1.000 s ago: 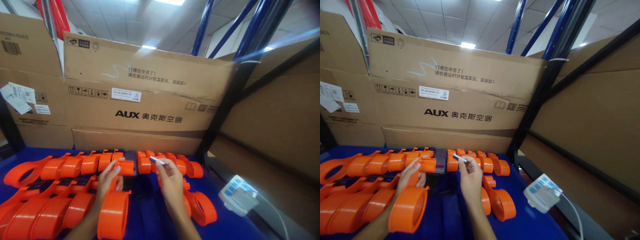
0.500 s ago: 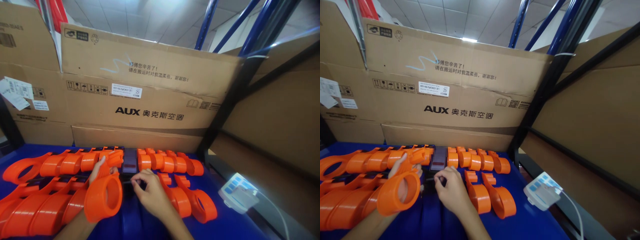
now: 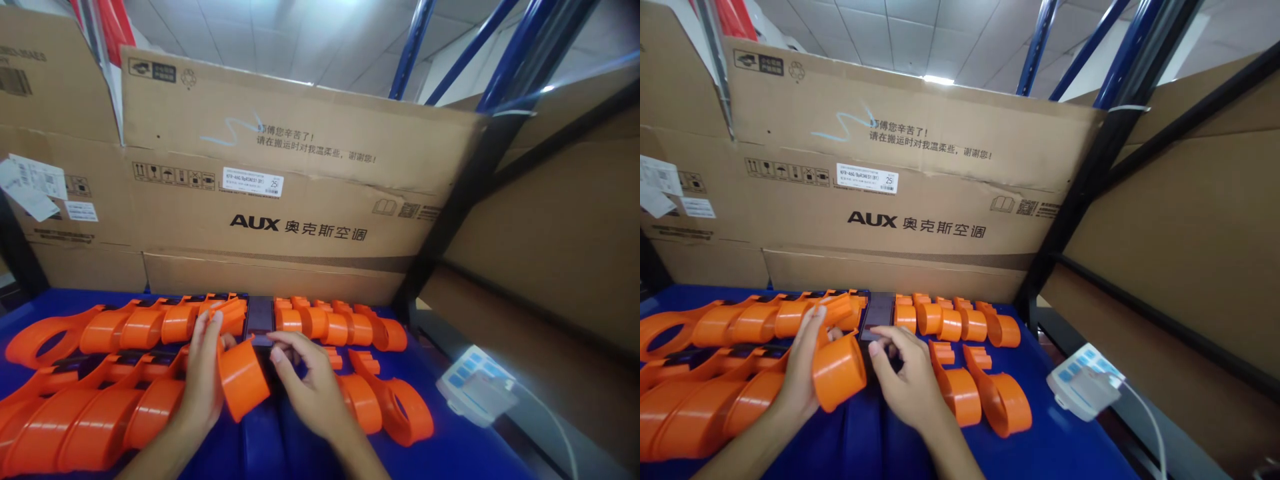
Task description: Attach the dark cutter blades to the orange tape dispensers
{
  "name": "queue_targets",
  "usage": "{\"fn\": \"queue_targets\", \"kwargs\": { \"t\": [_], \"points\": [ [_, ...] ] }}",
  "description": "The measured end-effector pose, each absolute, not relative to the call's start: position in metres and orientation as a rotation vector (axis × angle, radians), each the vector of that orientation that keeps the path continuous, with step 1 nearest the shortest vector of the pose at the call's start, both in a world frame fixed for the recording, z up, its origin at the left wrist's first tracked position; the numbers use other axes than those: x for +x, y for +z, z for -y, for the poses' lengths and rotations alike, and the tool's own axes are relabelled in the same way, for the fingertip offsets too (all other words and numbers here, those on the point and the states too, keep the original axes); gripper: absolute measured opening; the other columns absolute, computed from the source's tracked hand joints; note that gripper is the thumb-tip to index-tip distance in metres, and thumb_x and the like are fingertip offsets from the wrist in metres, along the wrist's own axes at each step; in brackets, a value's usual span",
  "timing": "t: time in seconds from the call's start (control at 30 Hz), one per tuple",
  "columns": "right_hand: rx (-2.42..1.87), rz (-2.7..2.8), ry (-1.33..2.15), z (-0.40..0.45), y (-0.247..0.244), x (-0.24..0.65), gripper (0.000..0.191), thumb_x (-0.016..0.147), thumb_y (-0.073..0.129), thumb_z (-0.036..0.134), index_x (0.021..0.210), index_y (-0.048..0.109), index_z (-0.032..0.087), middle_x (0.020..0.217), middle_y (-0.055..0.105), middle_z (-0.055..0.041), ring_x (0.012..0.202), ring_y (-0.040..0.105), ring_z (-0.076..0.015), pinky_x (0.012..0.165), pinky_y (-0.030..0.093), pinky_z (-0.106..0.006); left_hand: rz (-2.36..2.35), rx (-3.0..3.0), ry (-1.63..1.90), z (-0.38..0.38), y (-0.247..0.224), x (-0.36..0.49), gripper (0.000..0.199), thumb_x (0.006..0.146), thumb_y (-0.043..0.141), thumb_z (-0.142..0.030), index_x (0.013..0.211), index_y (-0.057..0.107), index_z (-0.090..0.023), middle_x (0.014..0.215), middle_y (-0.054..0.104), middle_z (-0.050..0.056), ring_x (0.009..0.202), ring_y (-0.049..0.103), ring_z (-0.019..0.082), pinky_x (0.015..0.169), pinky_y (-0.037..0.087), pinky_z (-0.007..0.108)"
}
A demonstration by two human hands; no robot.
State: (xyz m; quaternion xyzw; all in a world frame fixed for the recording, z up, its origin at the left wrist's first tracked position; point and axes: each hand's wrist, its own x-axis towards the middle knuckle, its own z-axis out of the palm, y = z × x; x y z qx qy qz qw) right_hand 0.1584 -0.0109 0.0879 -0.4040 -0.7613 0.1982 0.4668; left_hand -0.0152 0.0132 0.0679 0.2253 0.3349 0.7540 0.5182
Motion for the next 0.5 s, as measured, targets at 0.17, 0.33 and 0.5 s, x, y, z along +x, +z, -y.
{"fn": "queue_targets", "kwargs": {
  "t": [0.17,0.33,0.5],
  "points": [
    [-0.781,2.039,0.302,0.018,0.091,0.158,0.060,0.085,0.077,0.035,0.141,0.056,0.024,0.130,0.069,-0.0095,0.114,0.066,-0.0285,0.101,0.053,-0.042,-0.981,0.670,1.800,-0.014,0.055,-0.006,0.056,0.079,0.077,-0.060,0.118,0.049,-0.032,0.062,0.056,-0.010,0.043,0.047,0.010,0.040,0.039,0.018],
    [-0.763,1.943,0.133,0.016,0.084,0.161,0.048,0.086,0.062,0.017,0.133,0.061,0.022,0.121,0.072,-0.0105,0.107,0.070,-0.0271,0.094,0.057,-0.041,-0.935,0.755,1.593,-0.014,0.048,-0.006,0.056,0.085,0.063,-0.071,0.121,0.046,-0.033,0.065,0.060,-0.009,0.035,0.046,0.010,0.038,0.040,0.020],
    [-0.798,1.768,-0.006,0.014,0.090,0.172,0.039,0.087,0.062,0.020,0.126,0.065,0.022,0.116,0.075,-0.0094,0.103,0.073,-0.0277,0.091,0.059,-0.041,-0.943,0.891,1.453,-0.015,0.050,-0.008,0.049,0.086,0.060,-0.070,0.110,0.052,-0.027,0.064,0.061,-0.006,0.037,0.046,0.009,0.038,0.038,0.018]
  ]
}}
